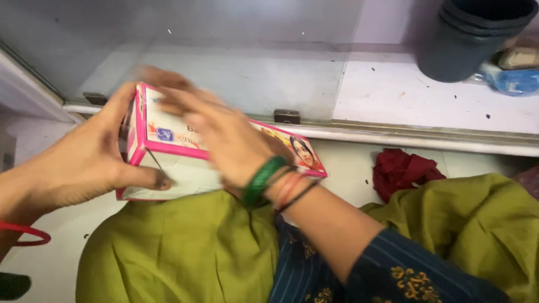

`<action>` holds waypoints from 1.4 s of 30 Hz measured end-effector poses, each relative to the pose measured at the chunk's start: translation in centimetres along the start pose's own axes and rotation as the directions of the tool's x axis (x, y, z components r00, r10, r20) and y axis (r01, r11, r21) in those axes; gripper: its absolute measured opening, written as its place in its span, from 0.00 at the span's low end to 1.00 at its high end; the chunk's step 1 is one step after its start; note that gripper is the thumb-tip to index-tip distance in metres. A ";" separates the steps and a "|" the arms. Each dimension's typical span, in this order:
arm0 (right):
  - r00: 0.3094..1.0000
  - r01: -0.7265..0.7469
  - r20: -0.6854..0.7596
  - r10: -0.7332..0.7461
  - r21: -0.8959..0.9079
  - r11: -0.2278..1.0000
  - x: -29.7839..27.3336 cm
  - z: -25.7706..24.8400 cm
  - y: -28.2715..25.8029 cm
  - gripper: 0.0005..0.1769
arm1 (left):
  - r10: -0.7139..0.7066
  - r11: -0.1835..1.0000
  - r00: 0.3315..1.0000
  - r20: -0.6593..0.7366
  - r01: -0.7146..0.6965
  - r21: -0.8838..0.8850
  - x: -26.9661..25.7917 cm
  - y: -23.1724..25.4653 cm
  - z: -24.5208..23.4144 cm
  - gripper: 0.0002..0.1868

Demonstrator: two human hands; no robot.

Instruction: The person wipes several rectangular bangle boxes with a brown cloth, handling them one at a time. After wiping each box, the person places it on a shelf inside a glass display cabinet.

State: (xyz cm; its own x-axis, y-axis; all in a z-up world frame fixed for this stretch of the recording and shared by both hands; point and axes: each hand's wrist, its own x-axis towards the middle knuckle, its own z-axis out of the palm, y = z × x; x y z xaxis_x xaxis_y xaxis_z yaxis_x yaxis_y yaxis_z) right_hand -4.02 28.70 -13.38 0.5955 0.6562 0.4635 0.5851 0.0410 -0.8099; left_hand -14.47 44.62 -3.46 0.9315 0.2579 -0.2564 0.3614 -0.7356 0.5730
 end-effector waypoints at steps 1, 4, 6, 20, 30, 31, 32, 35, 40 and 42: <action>0.993 -0.117 0.023 0.115 0.229 0.966 -1.0 -1.0 2.0 0.28 | -0.031 1.000 1.000 0.007 0.031 0.007 0.1 -0.1 -0.2 0.65; 0.953 -0.291 -0.134 0.272 -0.148 0.945 -5.9 -5.0 8.2 0.27 | -0.013 0.998 0.999 -0.040 0.015 0.066 0.7 -1.3 0.2 0.67; 0.872 -0.461 -0.257 0.416 -0.146 0.875 -9.4 -6.7 11.3 0.26 | 0.129 0.983 0.983 -0.128 -0.110 0.146 1.6 -2.5 0.2 0.69; 0.542 -0.567 -0.302 0.784 0.557 0.607 -13.0 -11.2 21.2 0.17 | 0.102 0.986 0.989 -0.107 -0.086 0.143 3.3 -3.7 -0.7 0.68; 0.478 -0.685 -0.356 0.803 0.421 0.595 -12.8 -8.2 17.3 0.20 | 0.112 0.934 0.994 0.005 -0.107 0.340 2.0 -2.1 0.2 0.71; 0.452 -0.763 -0.368 0.813 0.313 0.566 -13.1 -7.3 16.2 0.22 | 0.049 0.941 0.998 -0.033 -0.036 0.335 1.8 -1.8 0.5 0.68; 0.678 -0.579 -0.506 0.534 0.081 0.811 -12.9 -7.0 15.5 0.19 | 0.021 0.960 1.000 -0.018 -0.015 0.279 1.5 -1.6 0.5 0.65; 0.832 -0.302 -0.534 0.153 -0.203 0.932 -12.2 -6.2 14.3 0.19 | 0.084 0.973 0.996 0.032 -0.089 0.211 0.9 -1.0 0.4 0.66; 0.594 -0.667 -0.541 0.596 0.084 0.741 -10.5 -5.0 9.3 0.26 | 0.172 0.954 0.982 -0.076 -0.146 0.262 0.9 0.1 0.6 0.64; 0.824 -0.345 -0.516 0.235 -0.127 0.930 -9.9 -2.4 5.6 0.26 | 0.148 0.979 0.982 -0.118 -0.129 0.157 0.9 0.2 1.0 0.58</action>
State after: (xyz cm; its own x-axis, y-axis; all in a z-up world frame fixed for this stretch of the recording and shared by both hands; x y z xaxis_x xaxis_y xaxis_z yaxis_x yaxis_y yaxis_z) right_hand -5.32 20.67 -21.66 0.9119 0.1611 0.3774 0.4090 -0.2841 -0.8672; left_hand -13.57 44.11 -4.38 0.9731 0.2182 -0.0747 0.2272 -0.8521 0.4715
